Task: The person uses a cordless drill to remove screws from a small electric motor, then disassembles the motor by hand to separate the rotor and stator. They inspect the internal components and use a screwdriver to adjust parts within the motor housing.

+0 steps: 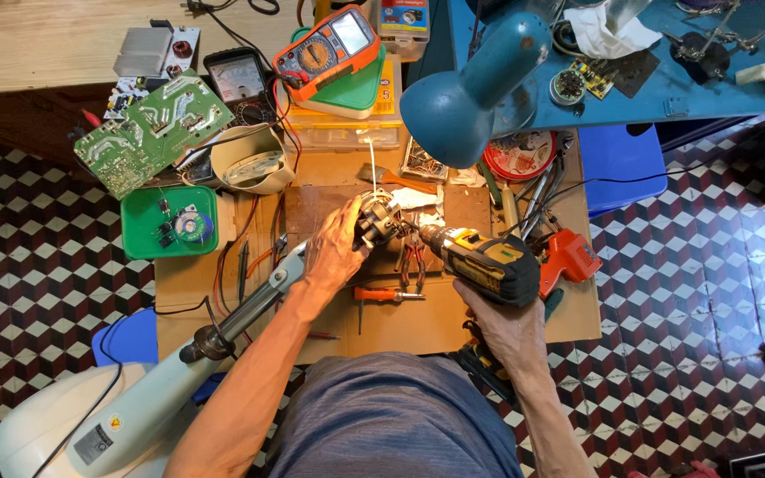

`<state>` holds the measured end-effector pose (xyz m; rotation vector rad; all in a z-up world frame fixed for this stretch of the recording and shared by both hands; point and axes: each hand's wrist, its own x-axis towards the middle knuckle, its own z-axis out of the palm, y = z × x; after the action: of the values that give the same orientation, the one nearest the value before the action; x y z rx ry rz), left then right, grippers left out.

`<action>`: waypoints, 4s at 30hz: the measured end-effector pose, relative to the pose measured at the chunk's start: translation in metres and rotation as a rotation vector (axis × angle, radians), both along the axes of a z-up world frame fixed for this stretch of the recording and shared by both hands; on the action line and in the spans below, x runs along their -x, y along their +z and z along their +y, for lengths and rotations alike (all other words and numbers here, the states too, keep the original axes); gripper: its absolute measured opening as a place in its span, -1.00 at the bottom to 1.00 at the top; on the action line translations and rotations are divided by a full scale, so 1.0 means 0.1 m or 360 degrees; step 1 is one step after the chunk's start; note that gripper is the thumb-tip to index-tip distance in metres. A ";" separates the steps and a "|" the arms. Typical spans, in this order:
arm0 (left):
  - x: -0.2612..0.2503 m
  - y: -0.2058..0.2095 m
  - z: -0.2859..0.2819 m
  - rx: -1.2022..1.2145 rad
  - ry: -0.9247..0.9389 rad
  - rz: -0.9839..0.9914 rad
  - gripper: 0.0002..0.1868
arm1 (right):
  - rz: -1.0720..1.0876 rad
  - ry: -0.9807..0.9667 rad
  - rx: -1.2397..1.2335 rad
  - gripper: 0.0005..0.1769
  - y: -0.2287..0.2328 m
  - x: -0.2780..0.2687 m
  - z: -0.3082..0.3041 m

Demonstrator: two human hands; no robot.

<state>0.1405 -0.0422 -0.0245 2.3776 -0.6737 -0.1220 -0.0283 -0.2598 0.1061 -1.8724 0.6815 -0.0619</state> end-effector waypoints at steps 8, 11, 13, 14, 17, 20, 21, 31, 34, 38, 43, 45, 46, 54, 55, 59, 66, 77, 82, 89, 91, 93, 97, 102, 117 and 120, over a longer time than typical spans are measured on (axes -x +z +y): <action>0.00 0.09 -0.03 0.0020 0.0030 0.0132 0.07 | 0.0057 0.0006 0.0010 -0.61 -0.03 -0.04 -0.03; -0.01 0.12 -0.02 0.0043 0.0007 0.0099 0.06 | -0.0111 0.0209 0.0282 -0.58 0.08 -0.08 -0.04; -0.03 0.13 -0.03 0.0104 -0.0024 0.0035 0.04 | -0.0018 0.0377 0.0494 -0.51 0.15 -0.15 -0.05; -0.04 0.13 -0.03 0.0155 -0.0043 0.0002 0.04 | 0.0175 0.0440 0.0570 -0.47 0.19 -0.20 -0.06; -0.03 0.13 -0.03 0.0201 -0.0052 -0.0047 0.01 | 0.0530 0.0692 0.0766 -0.34 0.29 -0.36 -0.11; -0.01 0.18 -0.02 0.0119 0.0003 0.0054 -0.01 | 0.0549 0.0868 0.0873 -0.29 0.37 -0.53 -0.14; 0.00 0.19 -0.02 0.0080 0.0027 0.0111 -0.02 | 0.0522 0.0909 0.0896 -0.30 0.40 -0.57 -0.15; 0.00 0.18 -0.05 0.0118 0.0047 0.0088 -0.03 | 0.0738 0.0598 0.0435 -0.37 0.49 -0.57 -0.07; 0.01 0.16 -0.04 0.0113 0.0047 0.0059 -0.04 | 0.0586 0.0633 0.0526 -0.42 0.45 -0.57 -0.08; 0.02 0.12 -0.05 0.0158 0.0039 0.0033 -0.02 | 0.0431 0.0636 0.0593 -0.46 0.40 -0.55 -0.10; 0.03 0.09 -0.04 0.0137 0.0059 0.0017 -0.02 | 0.0857 0.0533 0.0385 -0.50 0.40 -0.54 -0.10; 0.02 0.10 -0.04 0.0123 0.0054 0.0023 -0.01 | 0.0776 0.0518 0.0386 -0.53 0.40 -0.53 -0.09; 0.03 0.12 -0.05 0.0122 0.0045 0.0026 -0.01 | 0.0764 0.0497 0.0343 -0.54 0.39 -0.50 -0.09; 0.09 0.42 -0.09 0.0268 -0.0128 -0.0279 0.06 | 0.0202 0.0582 0.0655 -0.52 0.25 -0.39 -0.07; 0.08 0.45 -0.13 0.0194 -0.0174 -0.0410 -0.04 | 0.0260 0.0526 0.0560 -0.51 0.24 -0.39 -0.07; -0.10 0.43 -0.46 -0.0030 -0.0410 -0.0654 -0.29 | 0.0569 0.0337 0.0293 -0.49 0.26 -0.34 -0.04; -0.27 0.15 -0.83 -0.0282 -0.0594 -0.0668 -0.74 | 0.0272 0.0330 0.0378 -0.53 0.33 -0.32 0.04; -0.20 -0.15 -0.95 -0.0461 -0.0295 -0.0908 -0.77 | 0.0238 0.0209 0.0208 -0.47 0.24 -0.30 0.03; -0.18 -0.15 -0.97 -0.0580 -0.0287 -0.0762 -0.77 | 0.0292 0.0238 0.0267 -0.46 0.09 -0.27 -0.02; -0.18 -0.10 -0.98 -0.0599 -0.0293 -0.0796 -0.70 | 0.0047 0.0930 0.1508 -0.33 -0.41 -0.14 -0.27; -0.18 -0.09 -0.98 -0.0622 -0.0316 -0.0771 -0.72 | -0.0014 0.1150 0.1916 -0.18 -0.50 -0.08 -0.30; -0.19 -0.09 -0.98 -0.0637 -0.0325 -0.0756 -0.78 | 0.0100 0.1068 0.1604 -0.21 -0.51 -0.06 -0.28; -0.21 -0.10 -0.94 -0.0611 -0.0388 -0.0731 -0.77 | 0.0071 0.0657 0.1172 -0.47 -0.25 -0.09 -0.12; -0.23 -0.16 -0.92 -0.0380 -0.0344 -0.1033 -0.97 | 0.0186 -0.0118 0.0003 -0.59 0.17 0.09 0.01; -0.36 -0.47 -0.93 -0.0467 -0.0651 -0.0980 -0.92 | -0.0040 -0.0549 -0.0086 -0.56 -0.04 0.39 -0.10; -0.35 -0.45 -0.98 -0.0798 -0.0560 -0.1015 -0.79 | -0.0023 -0.0569 -0.0164 -0.63 0.05 0.35 0.01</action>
<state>0.1752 -0.1397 -0.0696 2.7558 -1.5093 0.3796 -0.0628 -0.2587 0.1108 -1.6327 0.9846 -0.2657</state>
